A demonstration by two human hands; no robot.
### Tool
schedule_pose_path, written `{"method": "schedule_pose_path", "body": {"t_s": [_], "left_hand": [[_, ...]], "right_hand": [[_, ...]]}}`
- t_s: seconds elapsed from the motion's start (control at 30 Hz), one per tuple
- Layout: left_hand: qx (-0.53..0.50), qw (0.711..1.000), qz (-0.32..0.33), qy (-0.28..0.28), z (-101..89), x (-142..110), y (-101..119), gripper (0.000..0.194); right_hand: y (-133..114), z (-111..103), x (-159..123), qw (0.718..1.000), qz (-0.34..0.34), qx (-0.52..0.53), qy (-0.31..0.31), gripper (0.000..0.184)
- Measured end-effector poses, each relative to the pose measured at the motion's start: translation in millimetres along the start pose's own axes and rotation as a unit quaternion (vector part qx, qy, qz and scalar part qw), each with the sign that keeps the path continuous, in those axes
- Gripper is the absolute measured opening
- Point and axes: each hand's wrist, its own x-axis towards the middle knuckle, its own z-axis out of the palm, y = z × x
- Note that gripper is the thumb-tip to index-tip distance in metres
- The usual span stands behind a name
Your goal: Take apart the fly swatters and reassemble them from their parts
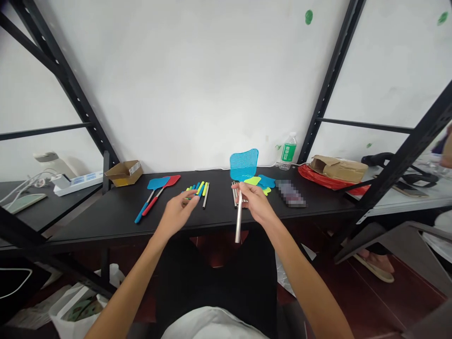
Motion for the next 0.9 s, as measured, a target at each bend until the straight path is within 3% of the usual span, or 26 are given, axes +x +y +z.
{"method": "schedule_pose_path", "body": {"t_s": [0.1, 0.2, 0.4, 0.53, 0.67, 0.77, 0.9], "left_hand": [[-0.175, 0.978, 0.028, -0.112, 15.4, -14.7, 33.2, 0.049], [-0.244, 0.958, 0.027, -0.147, 22.4, -24.7, 46.4, 0.047], [-0.258, 0.961, 0.019, -0.097, 34.7, -29.4, 46.9, 0.033], [-0.266, 0.964, 0.003, -0.024, 48.8, -29.0, 42.3, 0.033], [-0.212, 0.977, 0.003, 0.019, 37.6, -25.6, 35.3, 0.039], [-0.041, 0.997, 0.060, 0.025, 25.9, -25.7, 38.4, 0.034], [0.162, 0.981, 0.104, 0.031, 27.0, -28.9, 46.0, 0.025]], "right_hand": [[4.2, 19.2, -8.6, 0.997, 0.019, -0.004, -0.075, 0.034], [7.4, 29.9, -14.1, 0.993, 0.020, -0.021, -0.118, 0.034], [12.2, 41.6, -19.7, 0.996, 0.016, -0.001, -0.083, 0.032], [17.1, 58.0, -28.9, 0.994, 0.000, 0.009, -0.110, 0.030], [12.7, 57.3, -31.2, 0.991, -0.004, -0.017, -0.132, 0.042], [4.5, 48.1, -29.8, 0.993, -0.016, -0.064, -0.094, 0.055], [-1.8, 40.0, -27.4, 0.992, -0.044, -0.104, -0.057, 0.049]]}}
